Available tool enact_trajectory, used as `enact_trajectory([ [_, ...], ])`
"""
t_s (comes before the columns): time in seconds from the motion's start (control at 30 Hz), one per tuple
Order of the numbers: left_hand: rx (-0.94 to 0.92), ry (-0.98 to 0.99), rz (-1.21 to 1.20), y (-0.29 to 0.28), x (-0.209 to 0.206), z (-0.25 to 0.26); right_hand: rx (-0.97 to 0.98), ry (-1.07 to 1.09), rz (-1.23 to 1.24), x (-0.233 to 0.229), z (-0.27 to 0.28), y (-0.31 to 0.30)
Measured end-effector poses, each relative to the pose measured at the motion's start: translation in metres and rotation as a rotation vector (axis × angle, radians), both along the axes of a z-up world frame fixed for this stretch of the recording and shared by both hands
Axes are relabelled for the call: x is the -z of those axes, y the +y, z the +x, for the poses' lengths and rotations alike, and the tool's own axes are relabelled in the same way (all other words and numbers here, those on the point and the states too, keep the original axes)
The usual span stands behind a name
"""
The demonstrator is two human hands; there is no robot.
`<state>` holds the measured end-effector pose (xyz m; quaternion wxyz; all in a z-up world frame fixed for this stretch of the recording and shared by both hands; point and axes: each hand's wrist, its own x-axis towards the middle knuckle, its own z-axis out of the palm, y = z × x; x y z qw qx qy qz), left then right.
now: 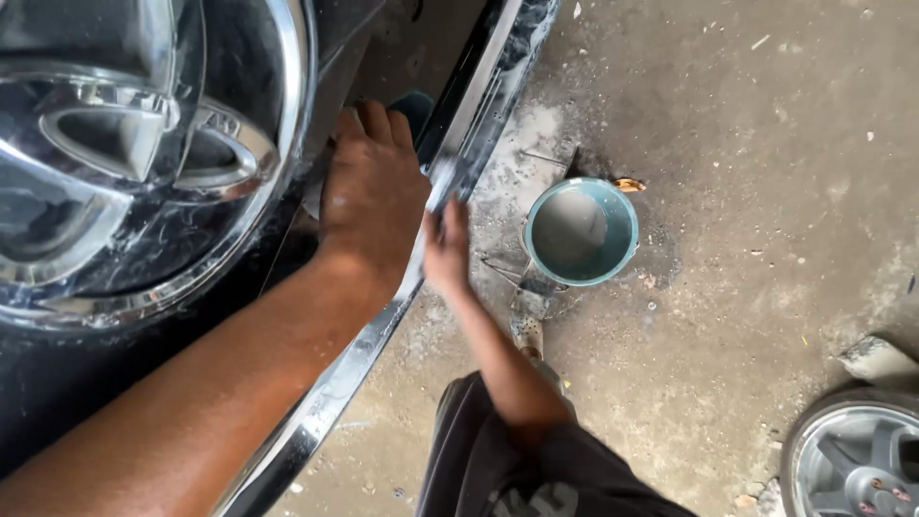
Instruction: The person scrubs the rear bumper of a black car using a soapy sponge and a cloth. They repeatedly dip the sponge into a bucket of water and wipe the surface, focusing on the lower trim and the area around the taillight.
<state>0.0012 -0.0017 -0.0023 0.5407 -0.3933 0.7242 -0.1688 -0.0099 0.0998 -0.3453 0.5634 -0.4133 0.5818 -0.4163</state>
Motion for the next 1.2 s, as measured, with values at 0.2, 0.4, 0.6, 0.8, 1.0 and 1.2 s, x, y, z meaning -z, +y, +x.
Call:
enact_trajectory([
  [0.2,0.012,0.033,-0.041,0.004,-0.005,-0.002,0.064,-0.086,0.043,-0.007,-0.027,-0.054],
  [0.4,0.001,-0.075,0.063,0.002,0.000,0.000,0.037,-0.043,-0.104,-0.020,-0.005,0.002],
  [0.6,0.024,0.063,-0.073,0.008,0.004,0.001,0.099,-0.189,0.057,0.030,-0.032,-0.080],
  [0.8,0.037,-0.028,-0.013,0.006,0.018,0.006,0.092,-0.065,-0.118,-0.017,-0.009,-0.013],
  [1.0,-0.033,0.113,-0.066,0.008,0.013,0.003,0.090,-0.114,0.114,0.044,-0.039,-0.104],
  [1.2,0.052,-0.019,-0.059,0.008,0.019,0.007,0.172,0.007,-0.159,-0.021,-0.004,-0.006],
])
